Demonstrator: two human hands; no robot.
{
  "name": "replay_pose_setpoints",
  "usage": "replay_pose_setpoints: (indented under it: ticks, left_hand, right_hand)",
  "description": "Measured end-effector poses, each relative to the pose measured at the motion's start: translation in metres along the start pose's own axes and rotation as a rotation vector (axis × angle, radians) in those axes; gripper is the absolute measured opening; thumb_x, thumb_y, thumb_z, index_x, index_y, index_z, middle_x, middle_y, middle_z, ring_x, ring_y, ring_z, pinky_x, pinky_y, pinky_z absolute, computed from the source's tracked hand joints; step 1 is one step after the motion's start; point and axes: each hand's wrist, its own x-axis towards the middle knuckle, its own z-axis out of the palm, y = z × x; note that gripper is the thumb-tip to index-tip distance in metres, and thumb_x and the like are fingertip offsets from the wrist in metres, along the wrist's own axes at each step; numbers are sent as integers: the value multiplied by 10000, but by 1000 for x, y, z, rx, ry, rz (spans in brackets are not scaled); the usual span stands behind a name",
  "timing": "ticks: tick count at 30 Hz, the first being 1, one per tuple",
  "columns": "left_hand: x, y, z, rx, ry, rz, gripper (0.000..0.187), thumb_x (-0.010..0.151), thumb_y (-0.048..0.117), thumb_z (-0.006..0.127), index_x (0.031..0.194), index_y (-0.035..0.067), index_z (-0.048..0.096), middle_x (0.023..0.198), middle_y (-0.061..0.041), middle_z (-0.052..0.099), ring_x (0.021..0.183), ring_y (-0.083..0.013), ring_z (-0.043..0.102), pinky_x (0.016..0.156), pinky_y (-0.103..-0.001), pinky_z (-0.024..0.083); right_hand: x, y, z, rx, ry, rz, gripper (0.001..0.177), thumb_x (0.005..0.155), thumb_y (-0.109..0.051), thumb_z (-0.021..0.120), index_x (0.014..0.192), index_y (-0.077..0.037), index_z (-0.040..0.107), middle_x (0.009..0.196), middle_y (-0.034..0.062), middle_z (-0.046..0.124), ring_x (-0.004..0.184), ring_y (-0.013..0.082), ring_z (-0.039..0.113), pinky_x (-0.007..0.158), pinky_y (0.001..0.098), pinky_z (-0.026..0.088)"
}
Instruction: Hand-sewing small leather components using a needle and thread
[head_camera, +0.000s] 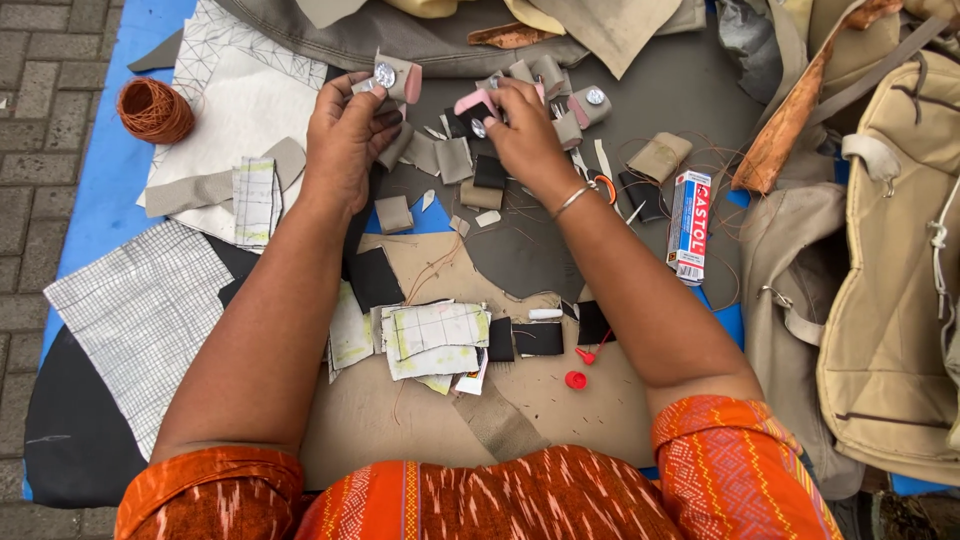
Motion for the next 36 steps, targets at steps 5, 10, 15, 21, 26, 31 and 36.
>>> replay_pose_setpoints:
  ticks: [5,10,15,21,26,31,36]
  left_hand:
    - [1,0,-1,14,-10,9,325,928,200,682,1233,130,594,1046,-63,708,850,-155,724,850,-296,664]
    - [1,-2,-1,25,-45,57,325,935,191,692,1236,133,586,1029,-26,650,839,-145,697,858,-290,663]
    - [0,-2,-1,65,-49,60,319,945,206,677,1242,142,581,1058,-38,668,861,-139,709,849,-280,657]
    - [-6,4,2,109,-47,41,323,953,217,653,1255,143,568,1131,-45,684,905,-132,714,876,-265,661]
    - [-1,-3,0,96,-59,57,311,947,209,665,1237,144,573,1099,-46,689,865,-124,708,860,-266,667]
    - [1,-5,0,66,-48,56,302,945,189,667,1229,139,578,1080,-46,689,837,-123,711,836,-258,664]
    - [-3,-5,0,108,-61,60,302,955,197,658,1240,141,573,1102,-46,672,883,-128,714,845,-260,666]
  right_hand:
    - [20,10,34,-77,185,-145,292,880,-170,665,1160,-89,652,1261,156,605,1245,314,548,1073,400,415]
    - [-1,-35,48,-114,-10,-216,407,1015,-209,559,1393,-56,563,1393,141,643,1260,378,539,1045,507,463]
    - [-11,-58,19,-65,-154,-168,517,951,-89,568,1461,-110,490,1466,148,574,1331,366,537,1106,475,439]
    - [-10,-47,-26,-425,134,-256,403,917,-11,614,1309,-89,666,1314,138,620,1201,374,522,983,511,496]
    - [-14,-47,-12,-464,17,-201,356,900,-5,642,1241,-109,643,1334,134,609,1247,386,506,1041,529,479]
    - [12,-21,-34,-295,200,-396,417,909,17,565,1301,-72,678,1337,115,645,1244,359,532,1077,491,448]
    - [29,44,-62,-102,162,-135,324,987,-139,585,1293,-130,692,1298,69,713,1176,241,653,976,369,490]
